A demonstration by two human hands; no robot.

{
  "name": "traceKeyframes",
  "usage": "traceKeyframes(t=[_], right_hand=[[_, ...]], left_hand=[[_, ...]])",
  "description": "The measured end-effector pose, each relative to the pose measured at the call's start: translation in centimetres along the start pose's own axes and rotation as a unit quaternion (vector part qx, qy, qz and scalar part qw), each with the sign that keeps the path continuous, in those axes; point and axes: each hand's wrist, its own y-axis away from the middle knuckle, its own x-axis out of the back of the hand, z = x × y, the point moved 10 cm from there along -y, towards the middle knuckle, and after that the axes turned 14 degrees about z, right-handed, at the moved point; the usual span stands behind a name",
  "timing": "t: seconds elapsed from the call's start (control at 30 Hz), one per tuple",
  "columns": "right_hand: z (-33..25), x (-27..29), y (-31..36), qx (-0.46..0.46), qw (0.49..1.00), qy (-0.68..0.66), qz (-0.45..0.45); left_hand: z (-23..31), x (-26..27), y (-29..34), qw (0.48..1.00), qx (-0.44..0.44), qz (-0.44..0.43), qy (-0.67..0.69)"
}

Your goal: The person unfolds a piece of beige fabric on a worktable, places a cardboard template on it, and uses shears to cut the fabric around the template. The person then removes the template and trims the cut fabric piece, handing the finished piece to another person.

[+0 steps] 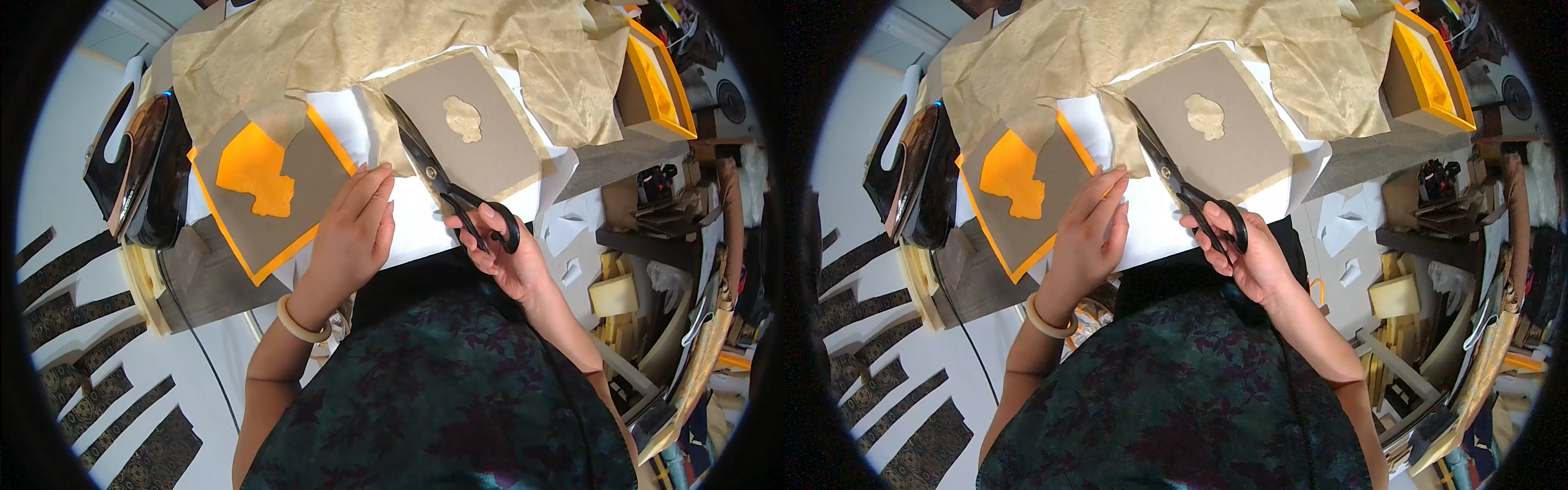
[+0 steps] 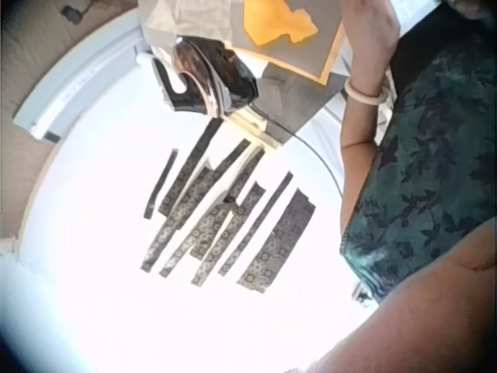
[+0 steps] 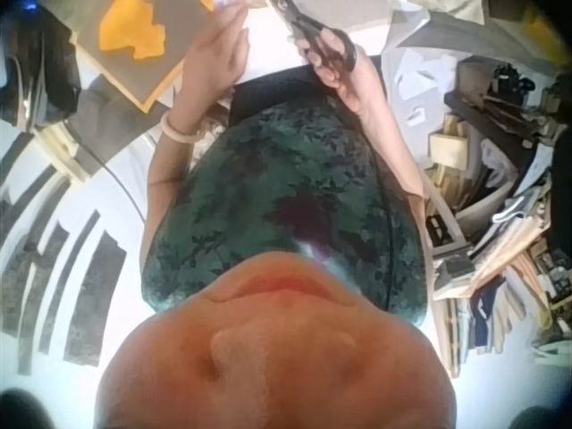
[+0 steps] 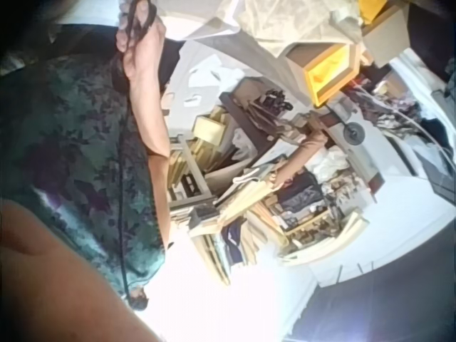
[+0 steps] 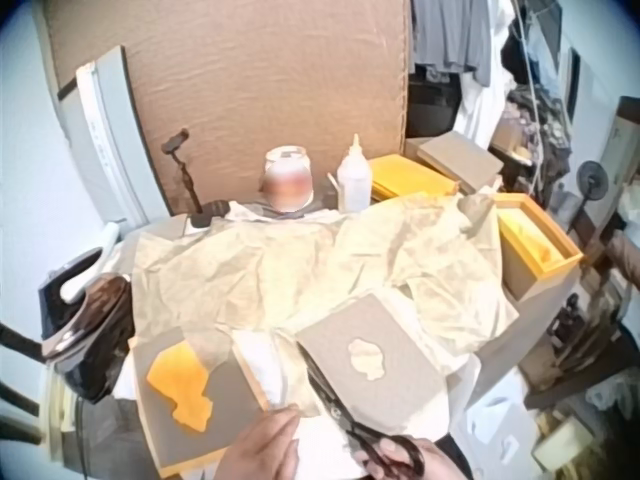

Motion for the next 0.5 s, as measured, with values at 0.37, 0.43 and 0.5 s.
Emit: traceKeyframes(t=[0.37, 0.43, 0.5], right_hand=[[-0.08, -0.66, -0.40, 0.030, 0.999, 0.035, -0.001], [-0.18, -0.65, -0.37, 0.038, 0.998, 0.047, -0.003], [-0.21, -0.54, -0.41, 0.046, 0.997, 0.060, -0.005]], left_hand=[[0.41, -0.87, 0.35, 1.000, 0.005, -0.007, 0.028], [0.42, -0.96, 0.33, 1.000, 0.010, -0.006, 0.029], [0.56, -0.90, 0.23, 1.000, 0.009, -0.005, 0.029]])
